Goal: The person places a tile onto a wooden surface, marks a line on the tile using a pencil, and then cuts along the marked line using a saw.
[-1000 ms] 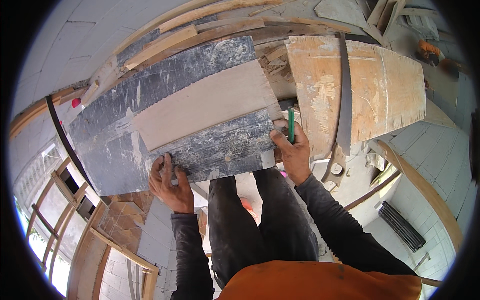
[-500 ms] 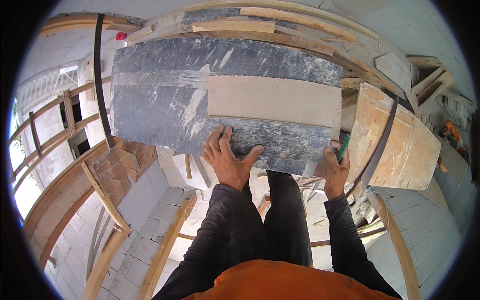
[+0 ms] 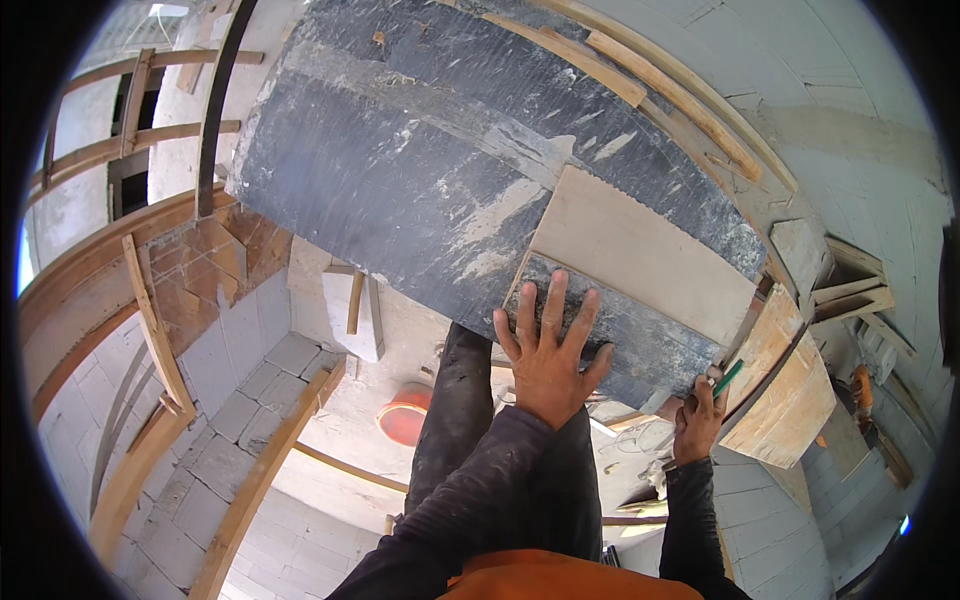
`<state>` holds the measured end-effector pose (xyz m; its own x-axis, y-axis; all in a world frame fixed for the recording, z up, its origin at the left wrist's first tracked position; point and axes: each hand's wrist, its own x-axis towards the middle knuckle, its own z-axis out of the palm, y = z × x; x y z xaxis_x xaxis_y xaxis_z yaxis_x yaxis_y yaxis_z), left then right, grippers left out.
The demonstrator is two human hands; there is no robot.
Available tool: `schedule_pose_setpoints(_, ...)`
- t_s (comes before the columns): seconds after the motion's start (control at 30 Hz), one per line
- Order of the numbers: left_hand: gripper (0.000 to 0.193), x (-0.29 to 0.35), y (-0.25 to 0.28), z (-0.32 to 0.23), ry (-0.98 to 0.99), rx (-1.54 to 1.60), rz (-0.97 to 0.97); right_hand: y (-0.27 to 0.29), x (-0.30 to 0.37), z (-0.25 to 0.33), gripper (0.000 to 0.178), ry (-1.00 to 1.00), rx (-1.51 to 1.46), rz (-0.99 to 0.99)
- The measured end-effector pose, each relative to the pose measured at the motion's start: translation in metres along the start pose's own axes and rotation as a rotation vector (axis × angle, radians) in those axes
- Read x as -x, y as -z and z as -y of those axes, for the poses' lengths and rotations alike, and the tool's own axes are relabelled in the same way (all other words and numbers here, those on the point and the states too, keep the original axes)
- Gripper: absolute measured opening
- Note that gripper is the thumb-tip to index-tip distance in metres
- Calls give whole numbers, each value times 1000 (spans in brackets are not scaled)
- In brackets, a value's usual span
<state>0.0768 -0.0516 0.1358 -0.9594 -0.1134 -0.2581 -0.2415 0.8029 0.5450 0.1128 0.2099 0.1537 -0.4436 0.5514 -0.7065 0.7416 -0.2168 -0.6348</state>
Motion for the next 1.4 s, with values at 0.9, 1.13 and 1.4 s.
schedule_pose_setpoints(0.9, 81, -4, -6, -6, -88, -171, -3, -5, -6, -28, 21, 163, -232, -12)
schedule_pose_setpoints(1.13, 96, -6, -7, -7, -68, -203, 14, -9, -11, -36, 20, 197, -330, 34)
schedule_pose_setpoints(1.4, 118, -5, -21, -29, 25, -242, 5, -5, -16, -40, 20, 238, -306, 41)
